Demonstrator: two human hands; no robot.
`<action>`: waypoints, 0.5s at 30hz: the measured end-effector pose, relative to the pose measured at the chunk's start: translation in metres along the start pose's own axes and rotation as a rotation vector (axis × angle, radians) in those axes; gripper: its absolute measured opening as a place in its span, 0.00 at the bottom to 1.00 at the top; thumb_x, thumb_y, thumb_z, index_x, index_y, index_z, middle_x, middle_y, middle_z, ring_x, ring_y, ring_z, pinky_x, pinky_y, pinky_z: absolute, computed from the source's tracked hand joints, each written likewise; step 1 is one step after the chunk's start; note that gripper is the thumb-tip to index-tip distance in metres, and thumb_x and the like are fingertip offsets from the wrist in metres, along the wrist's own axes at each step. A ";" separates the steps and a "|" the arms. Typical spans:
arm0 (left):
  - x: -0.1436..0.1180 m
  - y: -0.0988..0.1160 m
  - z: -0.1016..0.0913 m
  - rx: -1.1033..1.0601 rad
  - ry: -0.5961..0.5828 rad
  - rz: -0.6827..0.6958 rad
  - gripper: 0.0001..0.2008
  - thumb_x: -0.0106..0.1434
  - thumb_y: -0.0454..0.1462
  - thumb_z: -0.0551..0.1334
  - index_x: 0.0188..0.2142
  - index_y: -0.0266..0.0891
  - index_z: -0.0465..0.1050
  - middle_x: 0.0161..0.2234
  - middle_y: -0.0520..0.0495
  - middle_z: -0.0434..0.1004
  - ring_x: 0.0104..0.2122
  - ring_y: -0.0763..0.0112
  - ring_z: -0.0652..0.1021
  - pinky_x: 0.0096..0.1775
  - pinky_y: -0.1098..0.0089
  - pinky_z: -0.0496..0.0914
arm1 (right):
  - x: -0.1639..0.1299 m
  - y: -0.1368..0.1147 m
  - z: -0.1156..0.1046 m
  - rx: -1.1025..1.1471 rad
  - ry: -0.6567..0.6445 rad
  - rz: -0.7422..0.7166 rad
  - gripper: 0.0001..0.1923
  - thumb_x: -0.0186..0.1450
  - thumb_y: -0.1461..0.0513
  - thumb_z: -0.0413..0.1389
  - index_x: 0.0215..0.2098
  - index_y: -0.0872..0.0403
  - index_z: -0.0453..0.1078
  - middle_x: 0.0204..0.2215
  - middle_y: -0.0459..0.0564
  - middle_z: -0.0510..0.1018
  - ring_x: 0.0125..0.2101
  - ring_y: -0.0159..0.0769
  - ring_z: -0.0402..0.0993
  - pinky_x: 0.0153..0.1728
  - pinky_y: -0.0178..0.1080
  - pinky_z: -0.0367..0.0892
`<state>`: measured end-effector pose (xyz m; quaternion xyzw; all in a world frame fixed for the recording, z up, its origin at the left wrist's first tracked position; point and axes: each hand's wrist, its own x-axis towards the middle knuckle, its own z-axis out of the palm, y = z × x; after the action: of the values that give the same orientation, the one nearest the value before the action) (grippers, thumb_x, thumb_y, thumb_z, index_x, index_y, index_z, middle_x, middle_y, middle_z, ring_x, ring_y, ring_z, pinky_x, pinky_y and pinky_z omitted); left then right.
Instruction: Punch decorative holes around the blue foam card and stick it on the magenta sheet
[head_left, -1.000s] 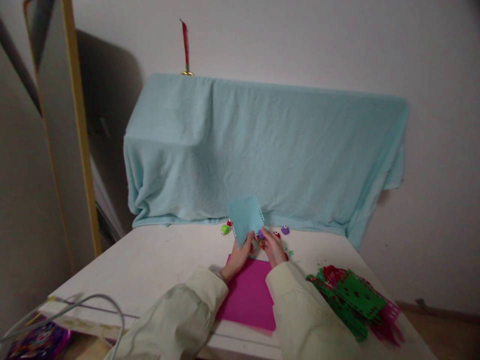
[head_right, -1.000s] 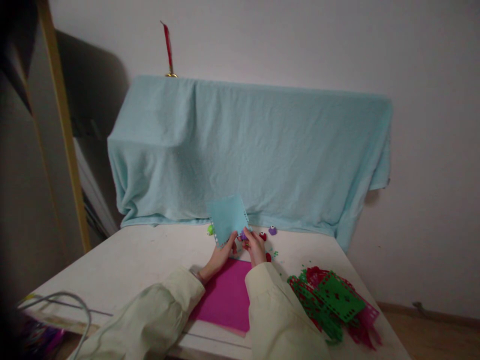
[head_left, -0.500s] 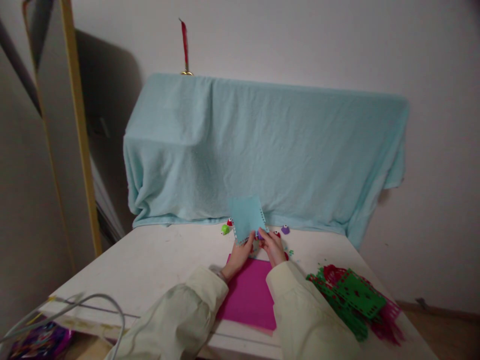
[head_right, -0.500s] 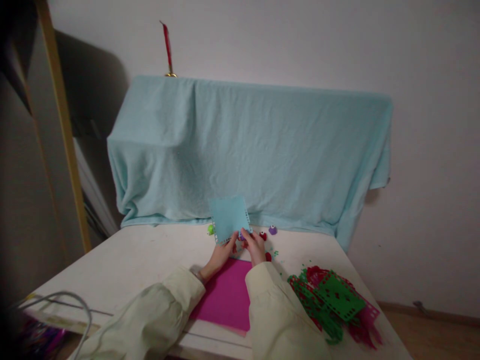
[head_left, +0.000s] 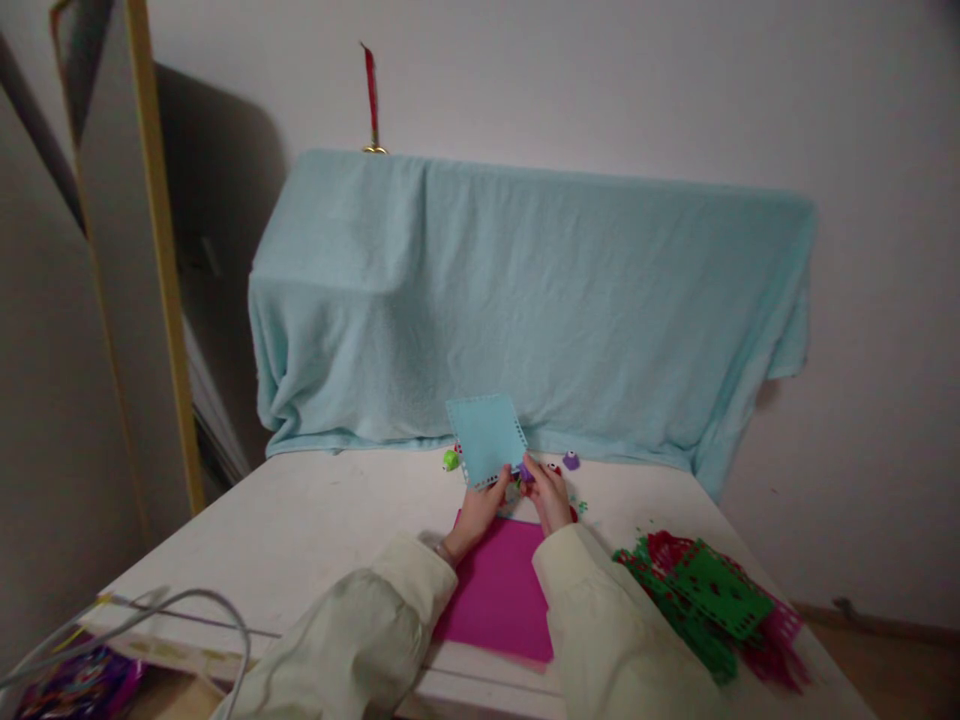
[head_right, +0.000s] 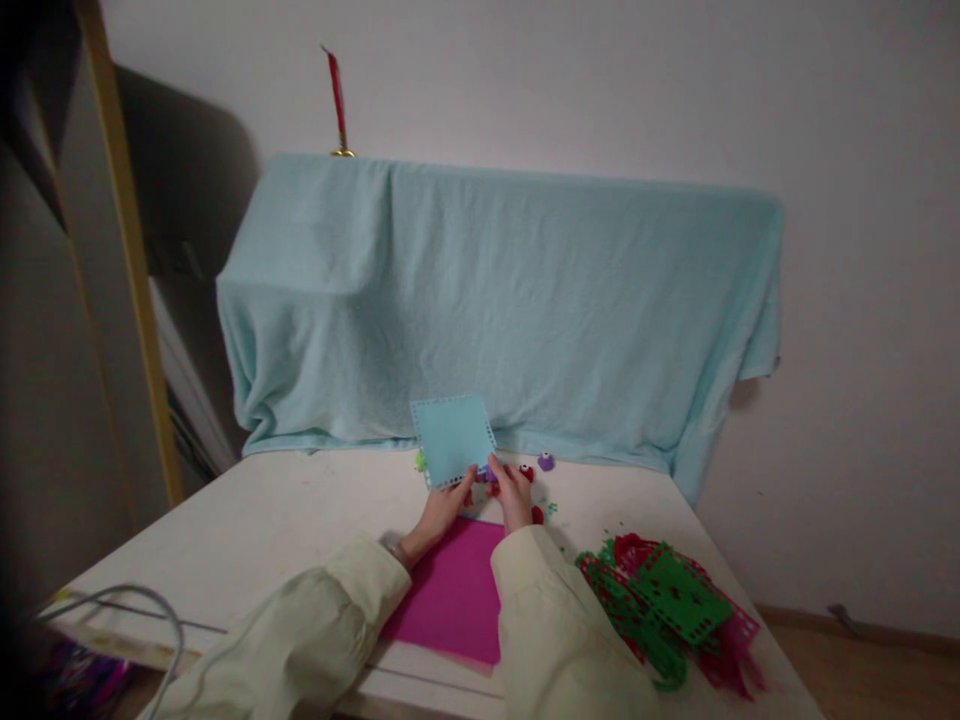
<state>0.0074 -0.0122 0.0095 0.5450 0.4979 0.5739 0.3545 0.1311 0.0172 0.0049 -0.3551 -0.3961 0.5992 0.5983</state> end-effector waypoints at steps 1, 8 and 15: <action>0.000 -0.002 0.000 0.012 -0.004 -0.003 0.22 0.59 0.54 0.56 0.24 0.38 0.69 0.17 0.52 0.68 0.23 0.70 0.70 0.33 0.69 0.65 | 0.000 -0.001 0.000 0.014 0.005 -0.003 0.15 0.53 0.52 0.65 0.28 0.54 0.73 0.22 0.43 0.72 0.20 0.28 0.62 0.23 0.34 0.59; 0.001 -0.016 0.000 0.039 -0.009 -0.001 0.25 0.62 0.55 0.53 0.22 0.37 0.67 0.16 0.55 0.64 0.20 0.74 0.66 0.29 0.72 0.61 | 0.001 -0.004 -0.001 0.063 0.043 -0.006 0.14 0.53 0.53 0.65 0.27 0.54 0.72 0.21 0.43 0.71 0.19 0.27 0.61 0.22 0.34 0.57; -0.003 -0.014 -0.001 0.007 -0.007 0.004 0.25 0.63 0.53 0.52 0.20 0.37 0.65 0.16 0.55 0.62 0.20 0.75 0.66 0.28 0.73 0.61 | -0.001 -0.005 0.001 0.055 0.034 -0.010 0.16 0.52 0.52 0.65 0.28 0.56 0.72 0.21 0.45 0.73 0.19 0.28 0.63 0.21 0.34 0.57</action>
<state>0.0048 -0.0118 -0.0050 0.5491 0.4978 0.5710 0.3531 0.1326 0.0158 0.0097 -0.3468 -0.3711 0.6008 0.6174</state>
